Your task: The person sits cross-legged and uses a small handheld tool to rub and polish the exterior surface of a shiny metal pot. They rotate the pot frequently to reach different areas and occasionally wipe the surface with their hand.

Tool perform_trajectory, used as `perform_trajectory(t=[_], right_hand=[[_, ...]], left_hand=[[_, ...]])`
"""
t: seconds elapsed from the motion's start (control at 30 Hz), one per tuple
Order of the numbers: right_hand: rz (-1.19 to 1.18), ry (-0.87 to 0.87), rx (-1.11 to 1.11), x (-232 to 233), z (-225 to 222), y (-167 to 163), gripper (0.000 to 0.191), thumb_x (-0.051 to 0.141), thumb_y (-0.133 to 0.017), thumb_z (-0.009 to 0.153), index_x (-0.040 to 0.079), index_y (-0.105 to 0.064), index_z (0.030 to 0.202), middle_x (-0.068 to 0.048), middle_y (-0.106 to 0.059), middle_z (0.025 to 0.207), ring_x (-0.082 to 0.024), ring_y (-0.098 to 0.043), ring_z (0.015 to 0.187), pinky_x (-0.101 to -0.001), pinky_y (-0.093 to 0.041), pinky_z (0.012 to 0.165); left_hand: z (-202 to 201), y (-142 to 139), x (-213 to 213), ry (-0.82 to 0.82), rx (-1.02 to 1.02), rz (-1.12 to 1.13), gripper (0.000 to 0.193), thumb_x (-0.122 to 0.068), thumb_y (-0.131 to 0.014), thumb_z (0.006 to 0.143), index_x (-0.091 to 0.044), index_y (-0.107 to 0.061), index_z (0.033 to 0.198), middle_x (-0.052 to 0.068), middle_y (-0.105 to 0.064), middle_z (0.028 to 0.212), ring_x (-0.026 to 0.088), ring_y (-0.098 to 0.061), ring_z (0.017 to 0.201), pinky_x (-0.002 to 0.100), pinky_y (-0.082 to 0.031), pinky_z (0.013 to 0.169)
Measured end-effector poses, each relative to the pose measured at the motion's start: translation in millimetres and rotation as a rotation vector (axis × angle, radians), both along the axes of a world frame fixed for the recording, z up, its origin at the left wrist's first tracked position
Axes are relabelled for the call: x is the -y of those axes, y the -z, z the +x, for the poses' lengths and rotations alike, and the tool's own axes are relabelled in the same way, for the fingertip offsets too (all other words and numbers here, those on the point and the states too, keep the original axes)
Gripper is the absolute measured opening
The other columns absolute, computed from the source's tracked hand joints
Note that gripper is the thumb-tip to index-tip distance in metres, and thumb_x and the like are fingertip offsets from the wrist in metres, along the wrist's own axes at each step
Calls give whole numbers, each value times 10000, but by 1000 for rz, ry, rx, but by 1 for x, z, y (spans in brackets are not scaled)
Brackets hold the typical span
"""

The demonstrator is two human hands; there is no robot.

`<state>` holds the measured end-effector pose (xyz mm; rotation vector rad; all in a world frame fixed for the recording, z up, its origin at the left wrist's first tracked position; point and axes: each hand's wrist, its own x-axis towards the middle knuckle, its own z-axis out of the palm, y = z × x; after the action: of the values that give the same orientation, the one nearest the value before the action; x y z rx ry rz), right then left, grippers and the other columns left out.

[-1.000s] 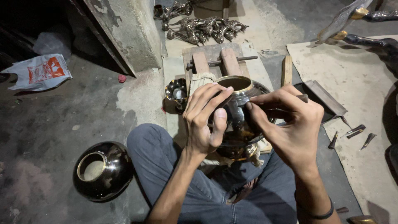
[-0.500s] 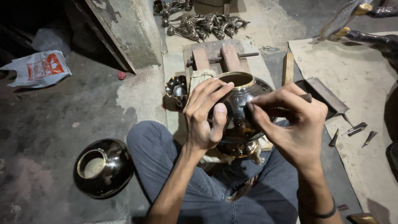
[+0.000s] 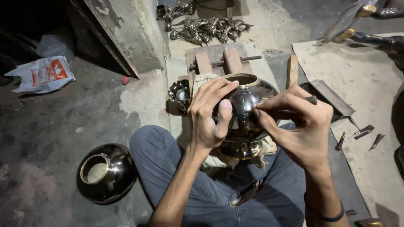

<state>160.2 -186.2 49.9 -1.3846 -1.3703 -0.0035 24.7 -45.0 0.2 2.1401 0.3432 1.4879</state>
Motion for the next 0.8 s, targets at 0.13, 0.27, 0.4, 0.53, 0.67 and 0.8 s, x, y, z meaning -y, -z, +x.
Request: perform_trajectory(t=[0.13, 0.27, 0.4, 0.53, 0.67, 0.8], right_hand=[[18, 12, 18, -6, 1, 1, 158, -16, -792, 880, -21, -749, 1032, -79, -737, 960, -135, -759, 850, -246, -648, 785], [-5, 146, 41, -8, -1, 4, 139, -10, -823, 876, -23, -765, 1001, -88, -738, 898, -147, -741, 788, -256, -607, 737], [26, 50, 28, -3, 1, 6, 156, 15, -803, 888, -10, -748, 1032, -87, -738, 974, -143, -756, 879, -251, -634, 812], [33, 45, 63, -1, 1, 8, 153, 33, -799, 881, 0, -742, 1018, -86, -734, 983, -142, -764, 909, -256, -649, 838], [63, 80, 88, -8, 3, 8, 164, 43, -803, 907, -4, -750, 1055, -87, -744, 995, -145, -760, 887, -256, -634, 801], [45, 143, 88, -14, 1, 7, 140, 46, -811, 938, 1, -760, 1061, -78, -745, 976, -154, -763, 866, -256, -616, 774]], left_hand=[[-1, -4, -1, 14, -11, -11, 387, -246, -507, 1000, -23, -715, 1238, 169, -715, 1240, 362, -643, 1281, 451, -486, 1150], [-2, -5, -2, 16, -15, -6, 388, -253, -506, 1006, -27, -713, 1244, 171, -715, 1244, 362, -643, 1283, 451, -485, 1155], [-1, -4, -2, 7, -33, -20, 399, -276, -502, 1009, -30, -713, 1243, 181, -711, 1253, 373, -638, 1291, 451, -483, 1152], [0, -4, -3, 8, -20, -31, 406, -296, -497, 1014, -31, -713, 1233, 185, -713, 1247, 375, -642, 1288, 453, -477, 1161], [3, -6, -7, 16, -34, -53, 415, -306, -493, 1012, -26, -712, 1226, 198, -708, 1256, 377, -638, 1284, 449, -477, 1150], [5, -8, -13, 33, -46, -55, 421, -307, -487, 1013, -25, -707, 1235, 196, -714, 1265, 374, -642, 1293, 449, -475, 1159]])
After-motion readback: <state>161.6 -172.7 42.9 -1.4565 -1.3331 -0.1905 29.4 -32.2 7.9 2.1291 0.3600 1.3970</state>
